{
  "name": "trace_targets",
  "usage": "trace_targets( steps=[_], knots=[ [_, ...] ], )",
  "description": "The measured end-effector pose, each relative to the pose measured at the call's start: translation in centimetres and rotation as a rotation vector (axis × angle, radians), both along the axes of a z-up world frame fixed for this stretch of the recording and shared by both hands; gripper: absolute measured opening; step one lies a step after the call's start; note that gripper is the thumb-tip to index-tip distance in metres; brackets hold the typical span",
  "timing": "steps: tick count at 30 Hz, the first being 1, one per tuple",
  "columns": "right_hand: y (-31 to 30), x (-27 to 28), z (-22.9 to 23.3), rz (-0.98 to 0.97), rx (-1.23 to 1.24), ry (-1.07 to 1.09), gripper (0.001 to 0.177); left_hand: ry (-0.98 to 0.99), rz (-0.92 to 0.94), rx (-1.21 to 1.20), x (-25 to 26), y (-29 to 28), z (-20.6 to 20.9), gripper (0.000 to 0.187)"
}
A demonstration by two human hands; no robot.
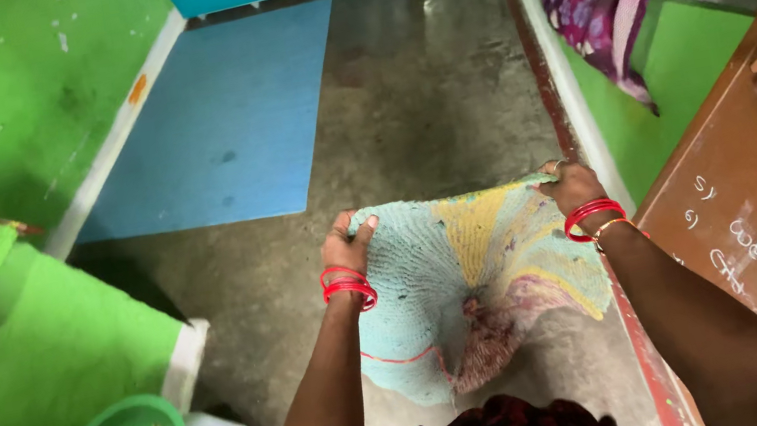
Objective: The person sweeps the concrete floor with a broom, gathers debris into a wire basket, and then picks up and repositions two floor mats.
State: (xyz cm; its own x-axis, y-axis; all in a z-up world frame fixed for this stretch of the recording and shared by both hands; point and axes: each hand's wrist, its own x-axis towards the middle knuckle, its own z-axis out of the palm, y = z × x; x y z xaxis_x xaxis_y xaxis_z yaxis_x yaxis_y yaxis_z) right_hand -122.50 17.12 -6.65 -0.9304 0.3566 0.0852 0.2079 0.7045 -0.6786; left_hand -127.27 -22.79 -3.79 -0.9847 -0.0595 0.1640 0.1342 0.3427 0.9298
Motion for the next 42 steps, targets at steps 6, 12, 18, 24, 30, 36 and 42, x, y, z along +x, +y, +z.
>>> trace_targets(
  steps=[6,12,18,24,30,36,42],
  knots=[
    [1.1,-2.9,0.7,-0.061,-0.034,-0.037,0.032,0.033,-0.052,0.043,-6.8,2.9,-1.7,0.032],
    [5.8,-9.4,-0.8,0.014,0.041,0.111,0.032,-0.049,-0.028,-0.022,-12.6,6.4,-1.6,0.032],
    [10.7,-19.4,-3.2,-0.041,0.031,0.000,0.033,0.011,-0.025,-0.021,-21.4,10.6,-0.9,0.030],
    [14.8,-27.8,-4.0,0.085,0.048,0.119,0.043,0.010,-0.014,0.017,-27.9,13.9,-2.8,0.027],
    [15.1,-34.1,-2.6,0.051,0.121,-0.161,0.038,-0.014,-0.085,0.205,-35.8,16.3,-5.6,0.022],
    [18.0,-43.2,-9.7,0.107,0.136,-0.103,0.038,-0.082,-0.084,0.108,-46.6,18.7,-10.9,0.023],
    [20.8,-53.9,-14.1,-0.050,0.003,-0.102,0.029,-0.156,-0.110,0.084,-60.2,22.1,-15.6,0.022]
  ],
)
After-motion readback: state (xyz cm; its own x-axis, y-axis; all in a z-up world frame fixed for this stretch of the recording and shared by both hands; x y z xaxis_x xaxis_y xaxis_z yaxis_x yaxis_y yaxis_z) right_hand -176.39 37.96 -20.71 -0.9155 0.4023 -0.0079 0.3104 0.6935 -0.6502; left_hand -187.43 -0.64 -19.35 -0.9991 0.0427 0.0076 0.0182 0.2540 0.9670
